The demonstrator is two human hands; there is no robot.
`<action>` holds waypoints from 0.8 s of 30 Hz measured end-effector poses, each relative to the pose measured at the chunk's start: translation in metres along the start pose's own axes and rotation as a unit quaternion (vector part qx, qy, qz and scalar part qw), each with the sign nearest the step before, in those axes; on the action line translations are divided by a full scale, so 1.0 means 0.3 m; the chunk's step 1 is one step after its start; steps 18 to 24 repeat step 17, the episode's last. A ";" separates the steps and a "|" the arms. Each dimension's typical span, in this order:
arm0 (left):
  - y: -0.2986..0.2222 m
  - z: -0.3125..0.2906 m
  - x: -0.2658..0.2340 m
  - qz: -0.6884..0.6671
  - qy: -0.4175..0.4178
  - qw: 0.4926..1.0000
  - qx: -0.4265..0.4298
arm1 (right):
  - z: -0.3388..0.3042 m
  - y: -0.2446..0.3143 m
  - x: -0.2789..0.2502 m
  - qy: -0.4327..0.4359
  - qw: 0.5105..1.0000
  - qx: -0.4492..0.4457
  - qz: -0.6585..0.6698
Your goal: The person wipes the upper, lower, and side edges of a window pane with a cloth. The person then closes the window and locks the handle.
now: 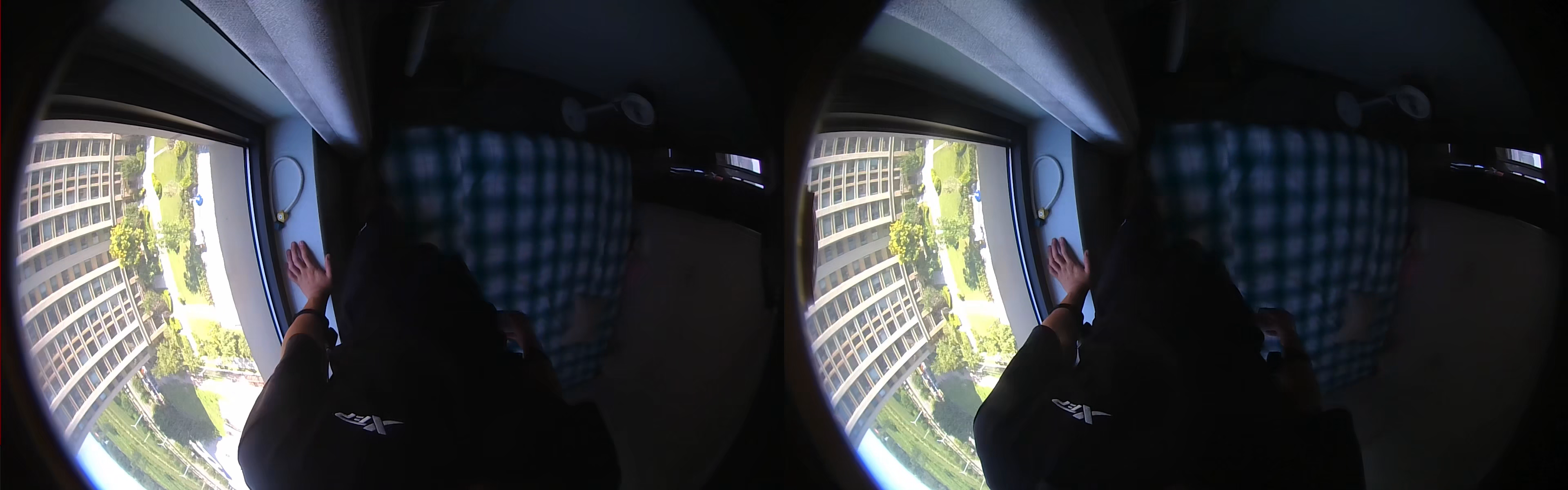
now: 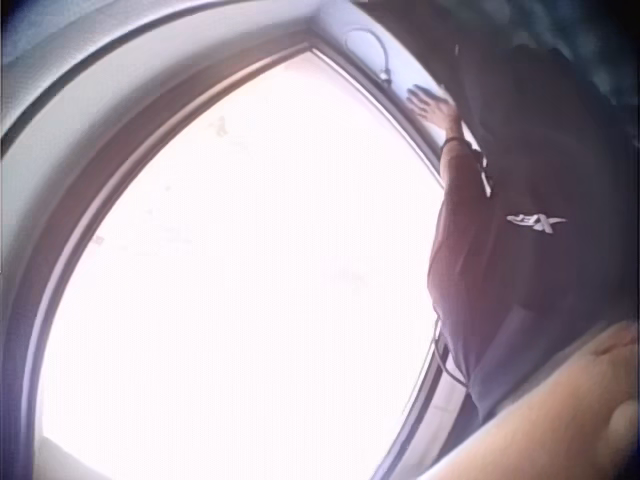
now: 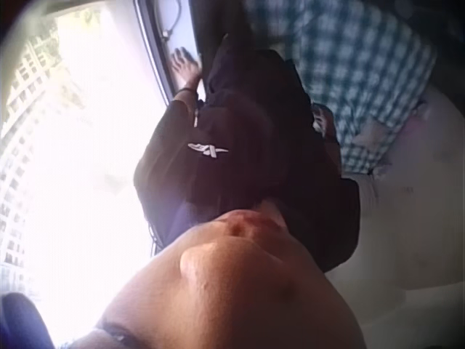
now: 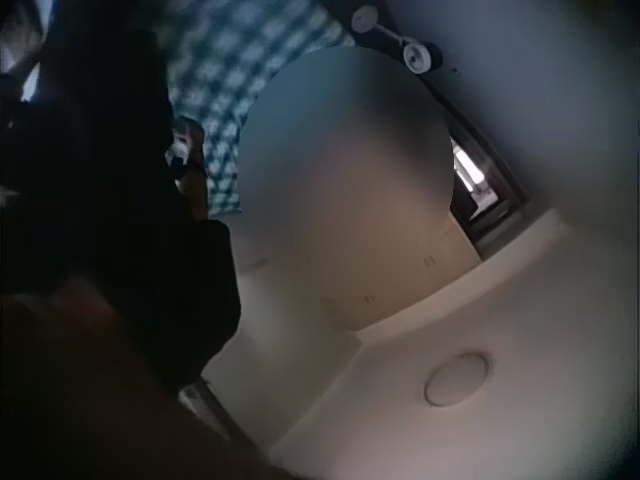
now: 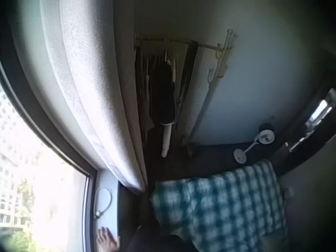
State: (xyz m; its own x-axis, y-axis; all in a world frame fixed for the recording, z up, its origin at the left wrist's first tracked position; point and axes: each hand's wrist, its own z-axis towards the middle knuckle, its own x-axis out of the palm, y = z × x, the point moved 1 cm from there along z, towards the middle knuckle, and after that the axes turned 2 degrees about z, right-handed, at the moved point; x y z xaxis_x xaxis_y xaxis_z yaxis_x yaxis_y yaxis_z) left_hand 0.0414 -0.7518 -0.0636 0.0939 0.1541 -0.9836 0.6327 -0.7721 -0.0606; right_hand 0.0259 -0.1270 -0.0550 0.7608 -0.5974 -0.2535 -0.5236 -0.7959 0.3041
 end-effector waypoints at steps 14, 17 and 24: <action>0.055 0.381 -0.086 -0.461 0.495 0.728 -0.112 | 0.156 1.294 -0.900 -0.247 0.842 -0.450 0.164; -0.327 0.634 -0.487 -0.439 0.457 0.763 -0.126 | 0.149 1.666 -1.054 -0.280 0.713 -0.611 0.199; -0.327 0.634 -0.487 -0.439 0.457 0.763 -0.126 | 0.149 1.666 -1.054 -0.280 0.713 -0.611 0.199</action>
